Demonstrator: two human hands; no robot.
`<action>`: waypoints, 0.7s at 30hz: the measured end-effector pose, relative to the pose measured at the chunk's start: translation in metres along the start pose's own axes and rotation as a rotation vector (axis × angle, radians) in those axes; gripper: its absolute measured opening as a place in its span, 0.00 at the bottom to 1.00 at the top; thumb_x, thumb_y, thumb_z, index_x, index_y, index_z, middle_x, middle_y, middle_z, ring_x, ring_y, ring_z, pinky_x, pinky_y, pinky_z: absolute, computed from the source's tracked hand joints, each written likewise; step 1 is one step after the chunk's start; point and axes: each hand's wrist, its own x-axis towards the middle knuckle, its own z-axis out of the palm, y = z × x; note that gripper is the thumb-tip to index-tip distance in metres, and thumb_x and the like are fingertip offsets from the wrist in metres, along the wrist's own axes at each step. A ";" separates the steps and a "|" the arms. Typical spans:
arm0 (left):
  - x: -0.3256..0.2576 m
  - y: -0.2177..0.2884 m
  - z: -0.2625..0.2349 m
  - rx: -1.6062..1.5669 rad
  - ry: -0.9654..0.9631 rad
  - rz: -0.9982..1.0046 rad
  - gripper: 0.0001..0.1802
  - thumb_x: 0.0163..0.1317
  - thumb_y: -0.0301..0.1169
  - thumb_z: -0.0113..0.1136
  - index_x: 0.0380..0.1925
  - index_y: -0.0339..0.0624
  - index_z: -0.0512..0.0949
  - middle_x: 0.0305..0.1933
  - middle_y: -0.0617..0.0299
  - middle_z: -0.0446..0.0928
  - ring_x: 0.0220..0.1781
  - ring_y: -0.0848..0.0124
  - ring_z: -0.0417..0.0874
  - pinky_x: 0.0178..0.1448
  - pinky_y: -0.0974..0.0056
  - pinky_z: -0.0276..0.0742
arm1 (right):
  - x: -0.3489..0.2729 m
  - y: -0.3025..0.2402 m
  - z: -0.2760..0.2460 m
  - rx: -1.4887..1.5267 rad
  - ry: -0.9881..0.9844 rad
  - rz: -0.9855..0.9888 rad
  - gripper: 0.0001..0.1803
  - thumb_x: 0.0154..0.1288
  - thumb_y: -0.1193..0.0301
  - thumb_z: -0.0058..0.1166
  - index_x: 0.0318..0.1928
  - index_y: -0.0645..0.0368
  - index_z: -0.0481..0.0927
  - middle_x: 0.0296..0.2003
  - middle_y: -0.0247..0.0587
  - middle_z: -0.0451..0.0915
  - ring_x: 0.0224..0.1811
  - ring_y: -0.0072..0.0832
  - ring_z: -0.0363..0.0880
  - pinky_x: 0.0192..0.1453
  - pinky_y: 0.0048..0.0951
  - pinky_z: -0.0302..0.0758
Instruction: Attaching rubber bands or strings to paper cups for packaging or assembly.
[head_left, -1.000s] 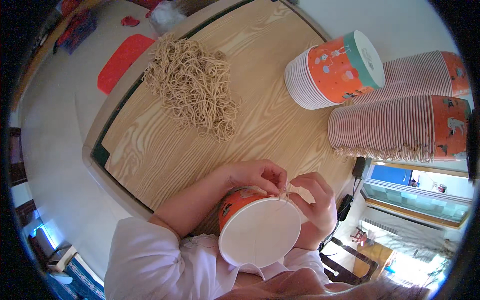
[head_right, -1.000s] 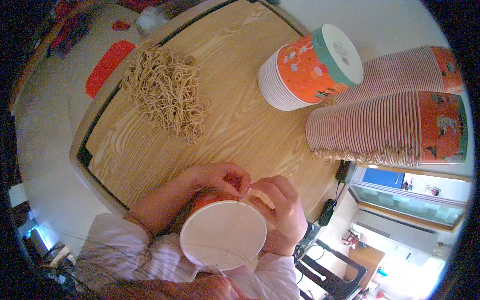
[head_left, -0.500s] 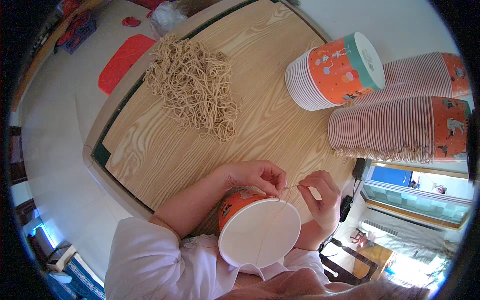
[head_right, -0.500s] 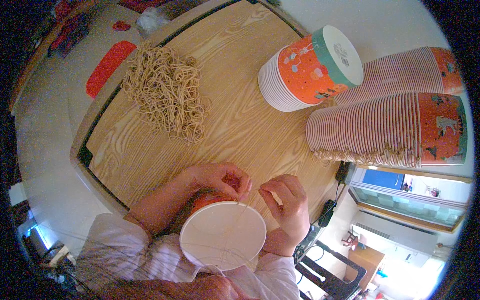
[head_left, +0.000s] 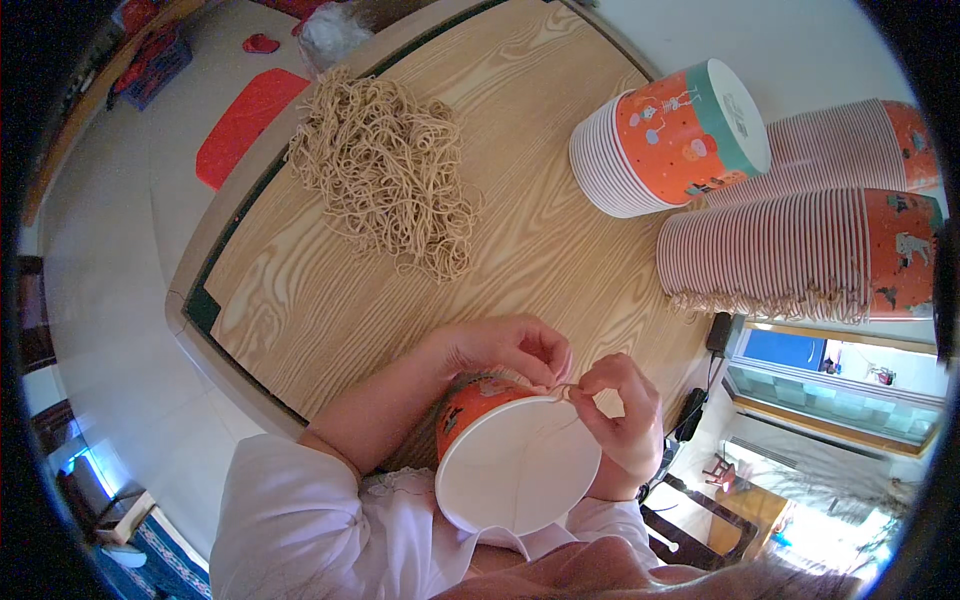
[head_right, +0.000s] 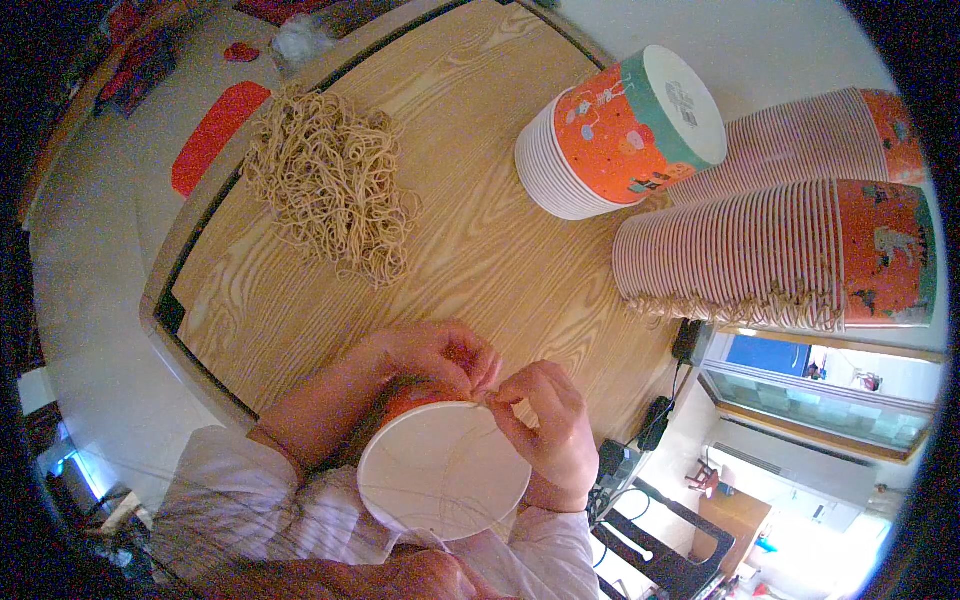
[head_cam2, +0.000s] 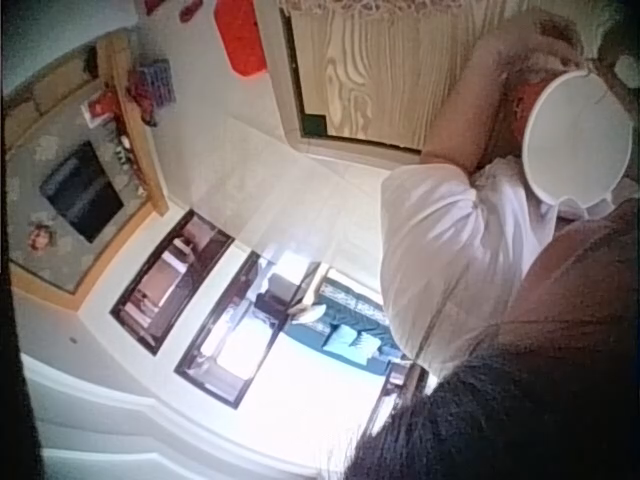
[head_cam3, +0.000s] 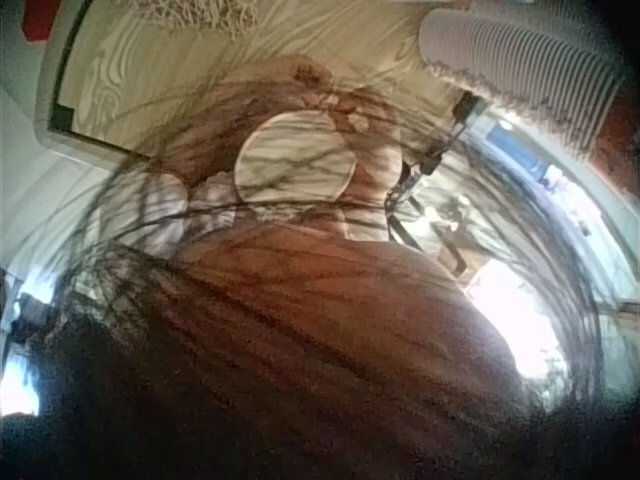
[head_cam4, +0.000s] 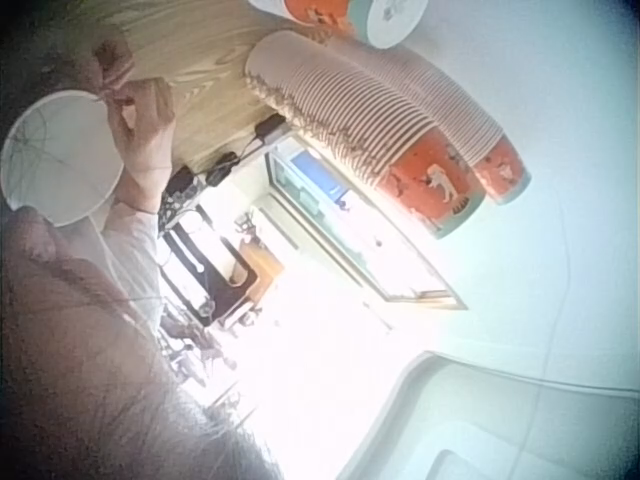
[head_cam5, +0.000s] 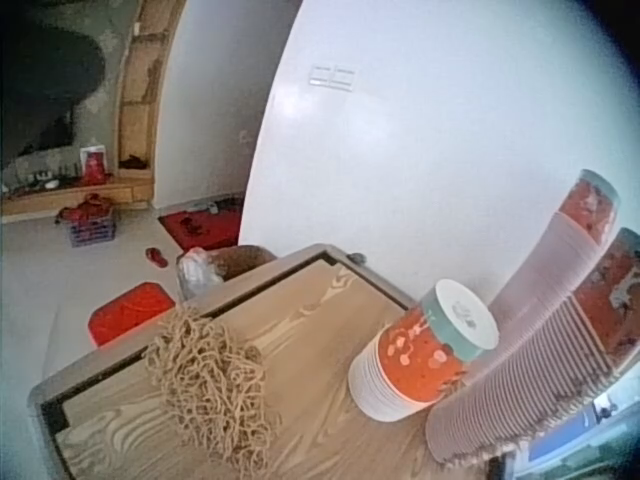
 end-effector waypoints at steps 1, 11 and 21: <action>0.000 0.000 0.000 -0.001 -0.002 -0.001 0.10 0.54 0.31 0.67 0.25 0.41 0.74 0.33 0.63 0.75 0.38 0.70 0.76 0.46 0.64 0.71 | -0.001 0.000 0.000 0.037 0.033 0.003 0.11 0.45 0.79 0.67 0.26 0.61 0.75 0.25 0.40 0.77 0.30 0.37 0.76 0.34 0.33 0.72; -0.001 0.014 0.009 0.123 0.123 -0.148 0.12 0.55 0.35 0.67 0.34 0.41 0.78 0.33 0.67 0.77 0.38 0.77 0.76 0.44 0.69 0.72 | 0.003 0.001 0.007 -0.012 0.075 0.159 0.11 0.47 0.82 0.66 0.30 0.64 0.75 0.26 0.40 0.77 0.29 0.29 0.77 0.34 0.26 0.72; -0.001 0.003 -0.001 0.139 0.084 -0.073 0.08 0.58 0.32 0.64 0.29 0.38 0.79 0.33 0.65 0.77 0.38 0.76 0.76 0.45 0.69 0.72 | 0.004 0.000 -0.005 0.027 0.016 0.172 0.11 0.48 0.83 0.63 0.34 0.63 0.76 0.30 0.42 0.78 0.33 0.32 0.79 0.38 0.28 0.75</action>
